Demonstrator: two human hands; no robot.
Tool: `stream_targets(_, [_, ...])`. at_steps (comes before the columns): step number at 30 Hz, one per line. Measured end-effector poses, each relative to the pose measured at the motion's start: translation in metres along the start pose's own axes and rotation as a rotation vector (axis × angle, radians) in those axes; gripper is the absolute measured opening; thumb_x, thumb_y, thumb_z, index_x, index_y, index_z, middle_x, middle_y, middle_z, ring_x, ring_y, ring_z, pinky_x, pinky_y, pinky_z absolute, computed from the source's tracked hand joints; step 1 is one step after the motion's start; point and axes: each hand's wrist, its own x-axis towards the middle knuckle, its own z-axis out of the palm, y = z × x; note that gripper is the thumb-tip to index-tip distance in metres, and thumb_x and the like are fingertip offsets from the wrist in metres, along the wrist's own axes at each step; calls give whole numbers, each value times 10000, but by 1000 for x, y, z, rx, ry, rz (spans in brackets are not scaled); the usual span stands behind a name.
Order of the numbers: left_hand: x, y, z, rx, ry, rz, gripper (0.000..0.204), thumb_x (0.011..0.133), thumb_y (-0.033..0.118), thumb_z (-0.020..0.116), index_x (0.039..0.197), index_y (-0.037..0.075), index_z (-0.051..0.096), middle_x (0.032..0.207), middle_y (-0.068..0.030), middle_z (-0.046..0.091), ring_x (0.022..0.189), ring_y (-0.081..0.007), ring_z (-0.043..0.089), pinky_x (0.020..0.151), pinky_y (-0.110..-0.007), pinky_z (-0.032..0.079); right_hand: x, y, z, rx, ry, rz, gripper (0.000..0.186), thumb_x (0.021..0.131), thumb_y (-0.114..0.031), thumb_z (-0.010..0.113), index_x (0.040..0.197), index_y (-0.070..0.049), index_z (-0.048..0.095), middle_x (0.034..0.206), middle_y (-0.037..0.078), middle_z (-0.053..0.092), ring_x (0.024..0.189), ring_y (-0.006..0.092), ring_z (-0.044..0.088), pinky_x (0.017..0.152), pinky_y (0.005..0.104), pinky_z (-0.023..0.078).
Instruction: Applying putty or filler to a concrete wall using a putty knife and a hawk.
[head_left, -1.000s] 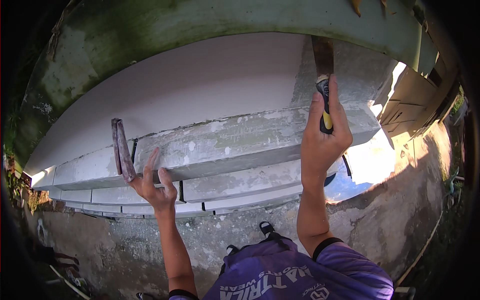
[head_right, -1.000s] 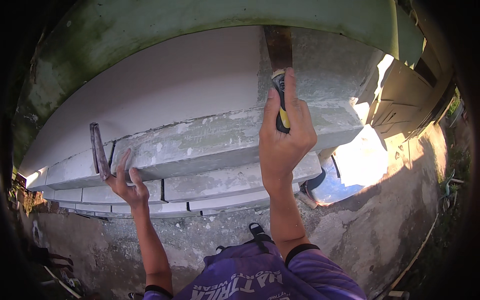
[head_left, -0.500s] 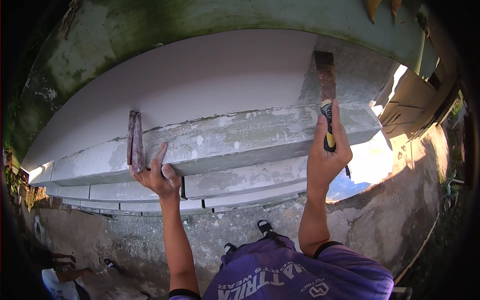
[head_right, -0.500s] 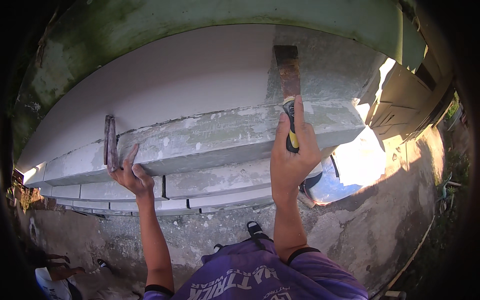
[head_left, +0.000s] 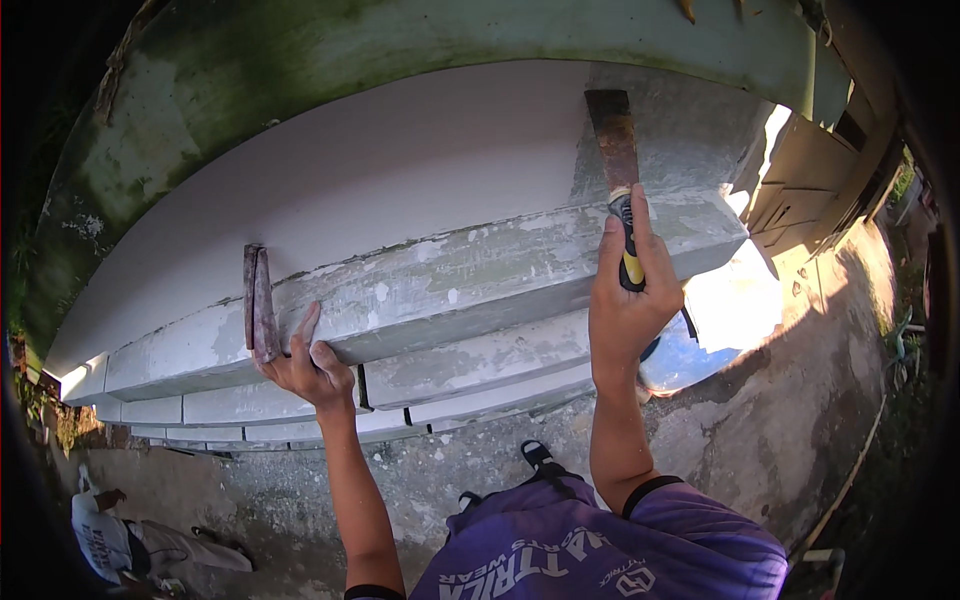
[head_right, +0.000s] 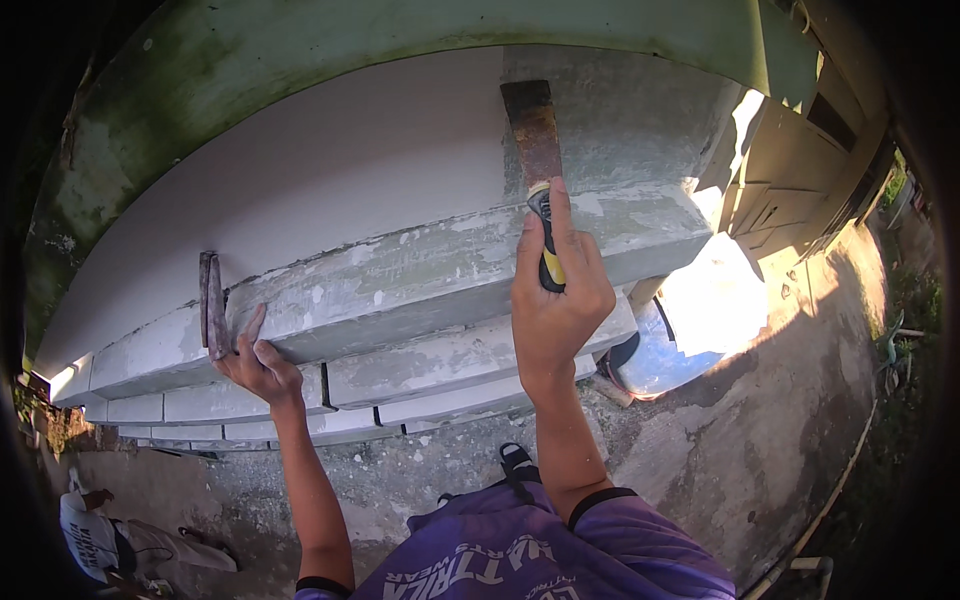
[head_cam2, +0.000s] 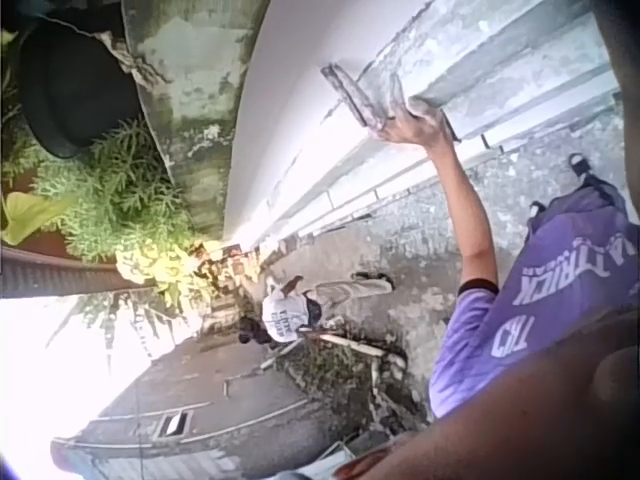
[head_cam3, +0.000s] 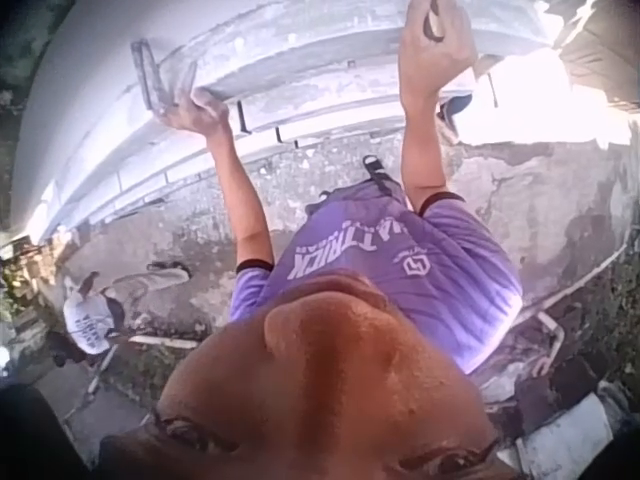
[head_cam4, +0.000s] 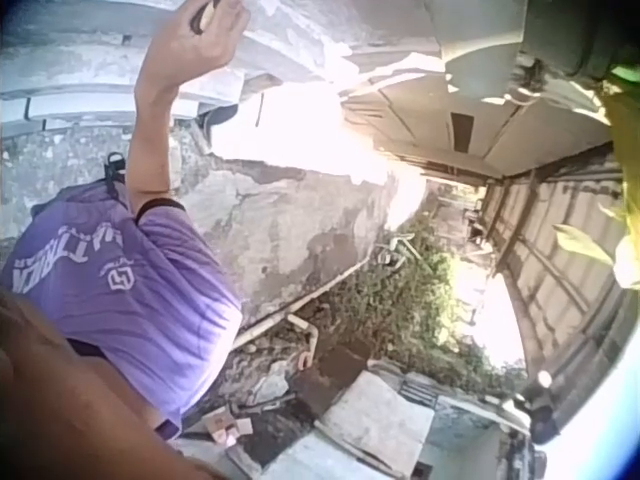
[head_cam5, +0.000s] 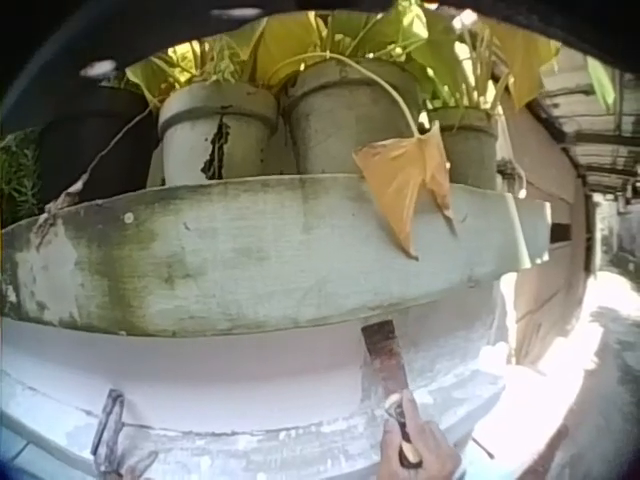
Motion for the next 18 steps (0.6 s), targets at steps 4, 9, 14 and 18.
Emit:
stream_targets(4, [-1, 5, 0, -3, -28, -5, 468, 998, 316, 339, 1038, 103, 754, 1239, -179, 629, 1245, -357, 467, 1102, -466, 238, -5, 7, -2, 31, 4, -23, 434, 866, -11, 694, 1289, -90, 641, 679, 28, 564, 588, 83, 499, 504, 277, 400])
stream_targets(9, [-2, 1, 0, -8, -19, -17, 482, 1005, 315, 329, 1030, 86, 752, 1231, -184, 630, 1249, -359, 448, 1091, -466, 250, -10, 9, -8, -25, -41, -15, 457, 857, -10, 704, 1300, -100, 635, 694, 36, 571, 591, 84, 507, 506, 274, 409])
stream_targets(14, [0, 1, 0, 4, -60, -18, 495, 1007, 307, 324, 1007, 56, 751, 1248, -200, 614, 1242, -366, 442, 1068, -470, 277, -8, 11, -11, -4, -34, -12, 465, 849, -9, 712, 1298, -103, 638, 696, 38, 573, 588, 84, 512, 505, 272, 411])
stream_targets(18, [1, 5, -1, -8, -19, -37, 491, 1003, 303, 328, 998, 55, 751, 1281, -223, 585, 1235, -369, 445, 1057, -471, 283, -16, 13, -15, -14, -60, -3, 460, 847, -15, 719, 1293, -96, 640, 692, 37, 569, 583, 86, 504, 502, 272, 403])
